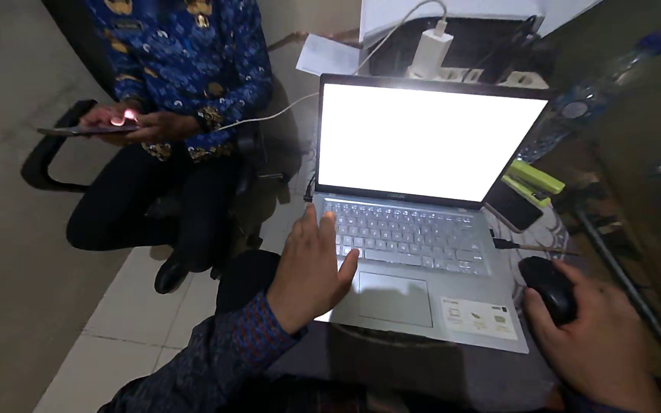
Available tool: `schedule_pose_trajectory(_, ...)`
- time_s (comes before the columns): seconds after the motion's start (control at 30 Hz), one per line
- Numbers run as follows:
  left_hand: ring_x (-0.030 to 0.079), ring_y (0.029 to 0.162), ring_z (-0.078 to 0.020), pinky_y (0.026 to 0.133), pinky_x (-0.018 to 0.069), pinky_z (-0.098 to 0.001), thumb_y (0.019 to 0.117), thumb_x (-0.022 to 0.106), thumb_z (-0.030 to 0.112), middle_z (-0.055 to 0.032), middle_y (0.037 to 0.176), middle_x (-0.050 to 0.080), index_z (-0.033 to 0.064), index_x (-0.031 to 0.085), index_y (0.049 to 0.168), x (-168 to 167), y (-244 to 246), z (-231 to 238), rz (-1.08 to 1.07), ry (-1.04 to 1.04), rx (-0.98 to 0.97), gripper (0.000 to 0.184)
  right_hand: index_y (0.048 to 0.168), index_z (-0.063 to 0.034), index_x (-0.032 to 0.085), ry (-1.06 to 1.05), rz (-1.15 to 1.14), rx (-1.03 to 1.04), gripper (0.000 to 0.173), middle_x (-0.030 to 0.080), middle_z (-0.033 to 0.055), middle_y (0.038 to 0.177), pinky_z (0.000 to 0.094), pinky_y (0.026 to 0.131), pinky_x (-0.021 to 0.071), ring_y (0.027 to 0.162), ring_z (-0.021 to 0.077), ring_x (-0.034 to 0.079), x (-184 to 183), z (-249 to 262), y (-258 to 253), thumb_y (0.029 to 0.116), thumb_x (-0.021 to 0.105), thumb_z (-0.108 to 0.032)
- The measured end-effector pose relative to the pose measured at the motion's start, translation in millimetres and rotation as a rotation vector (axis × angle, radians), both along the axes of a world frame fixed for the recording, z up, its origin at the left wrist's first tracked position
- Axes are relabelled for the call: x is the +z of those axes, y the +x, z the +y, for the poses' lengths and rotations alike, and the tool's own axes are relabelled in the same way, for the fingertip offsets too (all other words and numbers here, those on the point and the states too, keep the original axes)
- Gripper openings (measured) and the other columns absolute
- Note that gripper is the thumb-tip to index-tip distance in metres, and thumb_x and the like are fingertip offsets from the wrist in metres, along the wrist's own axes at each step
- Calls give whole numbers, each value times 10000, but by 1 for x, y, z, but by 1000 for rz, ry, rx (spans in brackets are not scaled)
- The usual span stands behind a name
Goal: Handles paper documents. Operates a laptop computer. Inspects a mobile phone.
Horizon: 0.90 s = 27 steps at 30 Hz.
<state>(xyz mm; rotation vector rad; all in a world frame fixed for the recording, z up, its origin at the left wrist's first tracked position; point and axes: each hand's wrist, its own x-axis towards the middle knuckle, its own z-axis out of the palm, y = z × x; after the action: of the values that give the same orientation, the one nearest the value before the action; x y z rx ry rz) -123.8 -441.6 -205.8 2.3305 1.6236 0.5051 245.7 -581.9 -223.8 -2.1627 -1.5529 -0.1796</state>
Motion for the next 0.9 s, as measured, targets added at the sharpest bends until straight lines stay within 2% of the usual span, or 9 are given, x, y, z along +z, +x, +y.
schedule_pose_trajectory(0.07, 559, 1305, -338, 1072, 478, -518, 976, 501, 605, -202, 1444, 547, 49, 477, 1491, 21, -13, 11, -82, -49, 33, 758, 1436, -54, 553, -21, 14, 6, 689, 565, 335, 1329, 683, 991, 438, 1205, 538, 550, 2, -1, 1, 908, 573, -496)
schedule_pose_trajectory(0.17, 614, 1215, -330, 985, 526, -563, 984, 541, 565, -178, 1403, 568, 94, 466, 1492, 56, -41, 46, -172, 8, 142, 696, 1449, -54, 541, -32, 25, 1, 692, 549, 337, 1354, 689, 1011, 421, 1229, 541, 534, -1, -1, 2, 909, 586, -484)
schedule_pose_trajectory(0.3, 646, 1194, -279, 967, 562, -524, 997, 568, 492, -157, 1416, 569, 114, 436, 1483, 92, -58, 132, -338, 123, 153, 629, 1483, -65, 508, -73, 33, -31, 709, 532, 337, 1387, 690, 1033, 413, 1261, 544, 517, 1, -1, -1, 913, 616, -471)
schedule_pose_trajectory(0.5, 629, 1179, -385, 981, 511, -602, 986, 617, 399, -247, 1324, 607, 59, 410, 1502, 110, -28, 297, -471, 35, 126, 651, 1483, -37, 493, -77, 39, -48, 718, 516, 355, 1402, 677, 1052, 410, 1279, 553, 507, 4, 1, -3, 920, 633, -461)
schedule_pose_trajectory(0.57, 578, 1254, -424, 1044, 460, -611, 1013, 597, 360, -291, 1373, 563, 12, 356, 1535, 124, -12, 318, -468, -87, 172, 672, 1481, -20, 487, -75, 35, -48, 730, 522, 359, 1387, 673, 1040, 415, 1266, 554, 512, 5, 1, -4, 920, 633, -463)
schedule_pose_trajectory(0.73, 500, 1352, -424, 1121, 402, -555, 1046, 545, 315, -331, 1443, 491, -95, 306, 1520, 142, 18, 343, -502, -248, 347, 671, 1476, -1, 488, -76, 46, -59, 756, 529, 354, 1383, 652, 1043, 428, 1258, 537, 527, 7, 1, -4, 912, 642, -480)
schedule_pose_trajectory(0.8, 458, 1398, -417, 1162, 359, -527, 1077, 488, 277, -339, 1474, 460, -142, 323, 1491, 143, 23, 356, -411, -269, 323, 611, 1474, 2, 488, -70, 47, -65, 758, 530, 352, 1384, 646, 1042, 430, 1253, 534, 530, 5, 1, -3, 905, 651, -472)
schedule_pose_trajectory(0.87, 416, 1418, -483, 1166, 312, -591, 1125, 352, 211, -381, 1466, 455, -175, 428, 1429, 137, 19, 377, -105, -218, 111, 497, 1475, -7, 487, -70, 36, -71, 750, 533, 344, 1381, 628, 1046, 434, 1256, 519, 533, 2, 1, -1, 911, 645, -476)
schedule_pose_trajectory(0.9, 505, 1308, -538, 1075, 385, -652, 1126, 323, 186, -409, 1349, 538, -168, 530, 1344, 119, 16, 390, -10, -47, 9, 464, 1475, -6, 488, -68, 35, -71, 746, 536, 344, 1383, 625, 1055, 430, 1262, 518, 532, 1, 1, -1, 917, 644, -476)
